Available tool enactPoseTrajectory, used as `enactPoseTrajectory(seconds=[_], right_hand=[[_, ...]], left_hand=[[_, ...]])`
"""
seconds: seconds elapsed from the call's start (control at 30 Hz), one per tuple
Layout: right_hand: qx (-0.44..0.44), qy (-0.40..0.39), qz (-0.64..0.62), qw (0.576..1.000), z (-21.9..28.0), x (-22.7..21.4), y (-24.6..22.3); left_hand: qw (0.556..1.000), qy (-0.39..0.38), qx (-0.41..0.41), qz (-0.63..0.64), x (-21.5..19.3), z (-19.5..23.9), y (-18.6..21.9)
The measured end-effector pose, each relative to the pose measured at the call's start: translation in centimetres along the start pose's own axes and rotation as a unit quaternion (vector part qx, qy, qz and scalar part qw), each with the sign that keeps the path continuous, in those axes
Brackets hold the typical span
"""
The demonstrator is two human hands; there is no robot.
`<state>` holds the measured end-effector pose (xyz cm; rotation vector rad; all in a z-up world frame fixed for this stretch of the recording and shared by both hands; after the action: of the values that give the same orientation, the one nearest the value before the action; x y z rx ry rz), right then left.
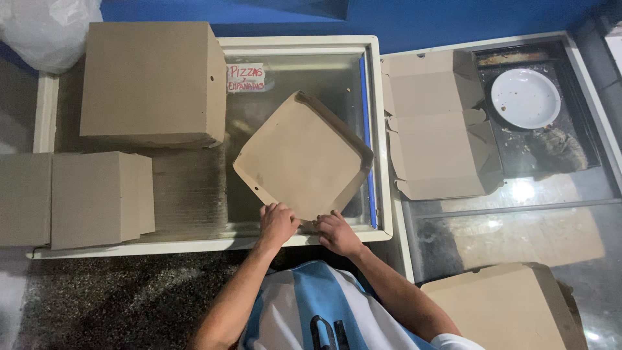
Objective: The person repeatedly assembles flat cardboard pizza boxes by folding and interlocking the flaps. They then stack the assembled boxes on top of a freezer. The process is repeated multiple times throughout the clip.
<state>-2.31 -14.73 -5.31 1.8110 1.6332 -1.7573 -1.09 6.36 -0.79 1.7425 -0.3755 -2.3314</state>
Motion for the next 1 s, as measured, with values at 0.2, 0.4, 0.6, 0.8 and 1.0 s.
enactPoseTrajectory(seconds=[0.2,0.4,0.6,0.8,1.0], right_hand=[[-0.043,0.038,-0.020,0.998,0.1,-1.4,-0.5],[-0.069,0.064,-0.012,0.995,0.0,-2.4,-1.2],[-0.034,0.051,0.031,0.998,-0.2,-1.5,-0.6],[-0.008,0.067,0.020,0.998,0.1,0.2,0.5],[-0.007,0.088,0.020,0.996,-0.4,-1.2,-0.9]], left_hand=[[0.998,-0.049,-0.032,-0.034,-1.1,0.4,1.7],[0.997,-0.054,-0.045,-0.010,-2.0,0.5,2.4],[0.996,-0.071,0.008,-0.062,0.1,-0.2,2.7],[0.999,-0.035,0.011,-0.022,0.1,0.2,2.6],[0.997,-0.060,-0.004,-0.039,1.4,-0.2,2.7]])
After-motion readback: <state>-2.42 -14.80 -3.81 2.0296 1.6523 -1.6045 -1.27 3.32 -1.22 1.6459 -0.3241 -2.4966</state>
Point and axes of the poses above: each hand's wrist, its own z-axis away from the middle knuckle, its own x-axis out of the palm, y = z × x, the point moved 4 cm from there along -z, towards the middle knuckle, and after that the axes turned 4 degrees about -z, right-handed, at the moved point
